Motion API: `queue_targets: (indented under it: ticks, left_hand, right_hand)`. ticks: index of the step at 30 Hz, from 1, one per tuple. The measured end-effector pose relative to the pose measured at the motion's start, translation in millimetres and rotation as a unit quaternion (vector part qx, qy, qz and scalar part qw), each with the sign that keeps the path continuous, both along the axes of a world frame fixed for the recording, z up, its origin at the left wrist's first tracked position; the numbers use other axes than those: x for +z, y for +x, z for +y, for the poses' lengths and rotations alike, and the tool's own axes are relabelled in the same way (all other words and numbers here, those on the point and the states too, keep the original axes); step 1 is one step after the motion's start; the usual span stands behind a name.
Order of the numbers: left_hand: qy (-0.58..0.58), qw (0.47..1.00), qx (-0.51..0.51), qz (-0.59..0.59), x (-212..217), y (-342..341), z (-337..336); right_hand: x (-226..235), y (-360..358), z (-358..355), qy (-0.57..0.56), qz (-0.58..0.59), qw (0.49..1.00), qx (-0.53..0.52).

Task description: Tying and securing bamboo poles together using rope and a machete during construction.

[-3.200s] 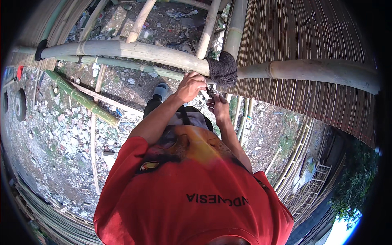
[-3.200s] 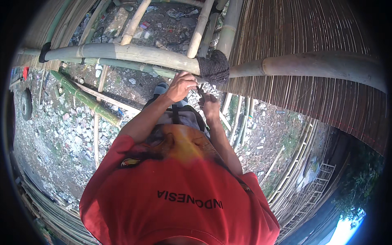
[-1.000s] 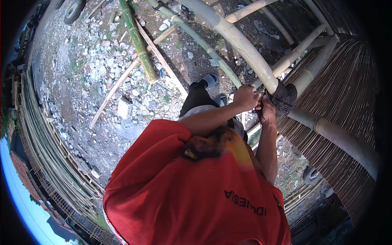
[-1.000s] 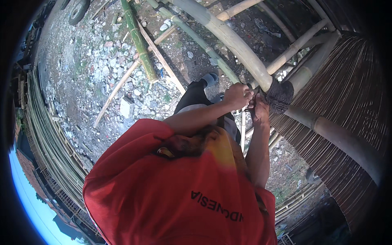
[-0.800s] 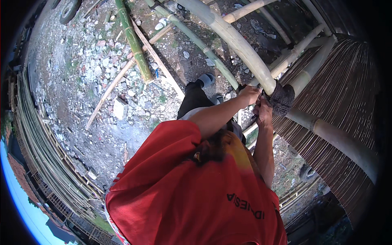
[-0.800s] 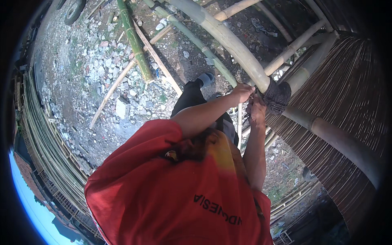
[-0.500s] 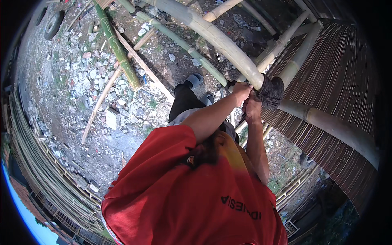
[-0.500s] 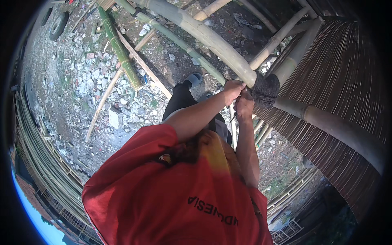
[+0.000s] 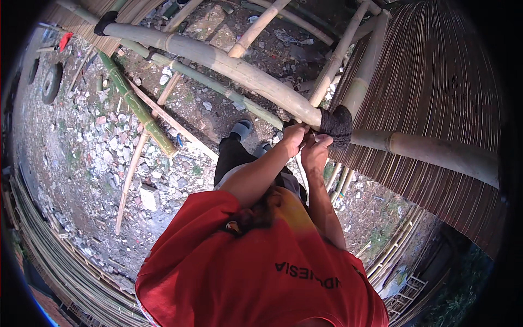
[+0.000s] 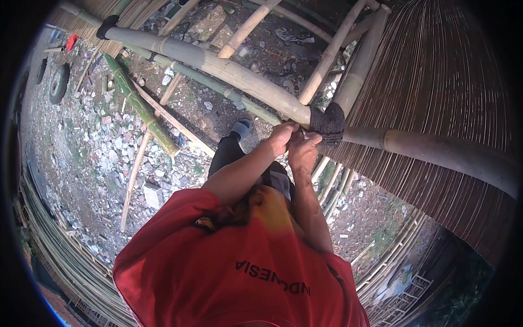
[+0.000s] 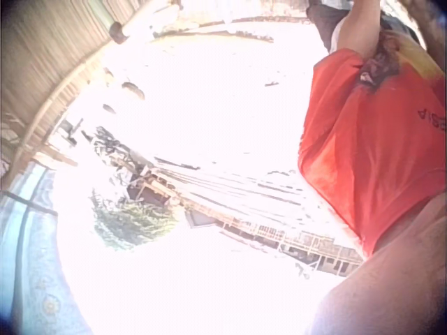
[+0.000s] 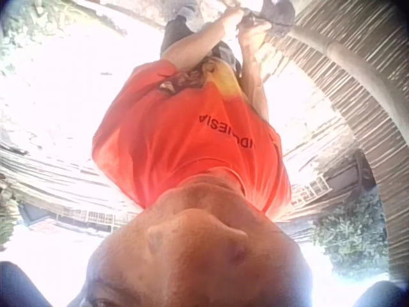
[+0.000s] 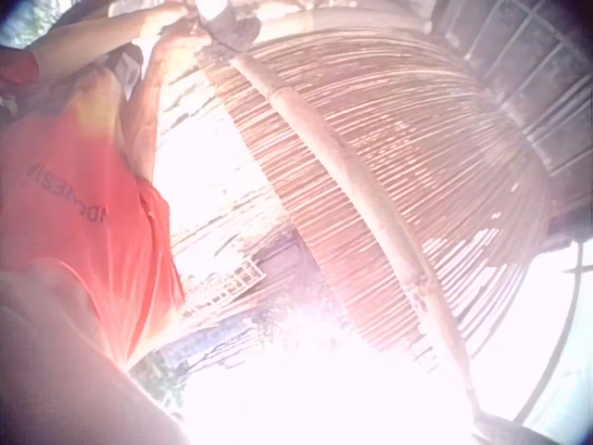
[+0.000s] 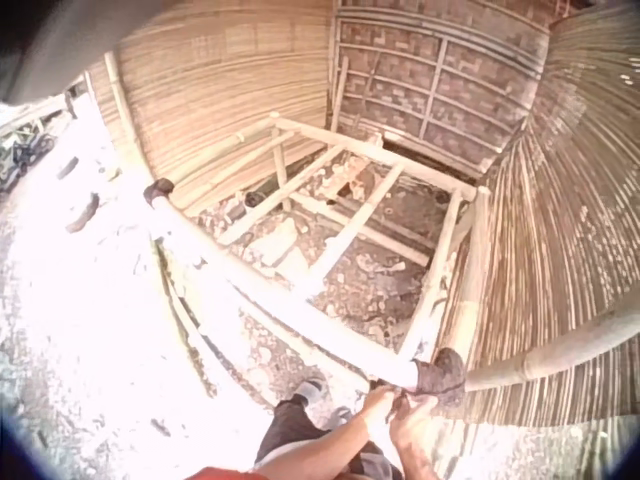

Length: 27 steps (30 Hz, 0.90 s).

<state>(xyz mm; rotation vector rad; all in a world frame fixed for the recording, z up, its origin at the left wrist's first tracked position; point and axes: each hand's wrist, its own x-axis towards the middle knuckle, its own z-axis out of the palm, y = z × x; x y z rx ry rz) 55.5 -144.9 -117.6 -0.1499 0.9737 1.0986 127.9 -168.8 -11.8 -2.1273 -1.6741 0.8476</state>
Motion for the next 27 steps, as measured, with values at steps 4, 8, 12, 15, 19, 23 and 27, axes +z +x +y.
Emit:
queue_targets:
  ticks: [4,8,12,15,19,23,27]
  left_hand:
    - [-0.008,0.999,-0.011,-0.048,17.9,-4.2,3.9]
    - [-0.028,0.998,-0.009,-0.062,33.8,-12.1,7.6]
    - [0.010,0.997,-0.062,-0.048,25.8,-14.3,8.8]
    - [-0.030,0.995,-0.087,-0.030,29.8,-17.1,13.0]
    - [0.066,0.984,-0.165,0.027,36.5,-30.4,14.3]
    - [0.139,0.963,-0.209,0.102,30.5,-31.4,19.2]
    - [0.127,0.969,-0.189,0.093,28.0,-35.5,23.3]
  right_hand:
    - [18.3,3.6,9.4,0.023,-0.059,0.998,0.023]
    - [19.5,24.2,24.4,0.046,-0.128,0.983,0.123]
    - [25.8,31.0,36.2,-0.041,-0.267,0.939,0.213]
    - [24.5,33.6,44.2,-0.010,-0.282,0.911,0.300]
    - [15.3,58.4,54.8,0.162,-0.270,0.841,0.439]
    - [19.0,57.9,67.1,0.077,-0.213,0.862,0.453]
    - [45.0,44.4,76.1,0.063,-0.267,0.828,0.489]
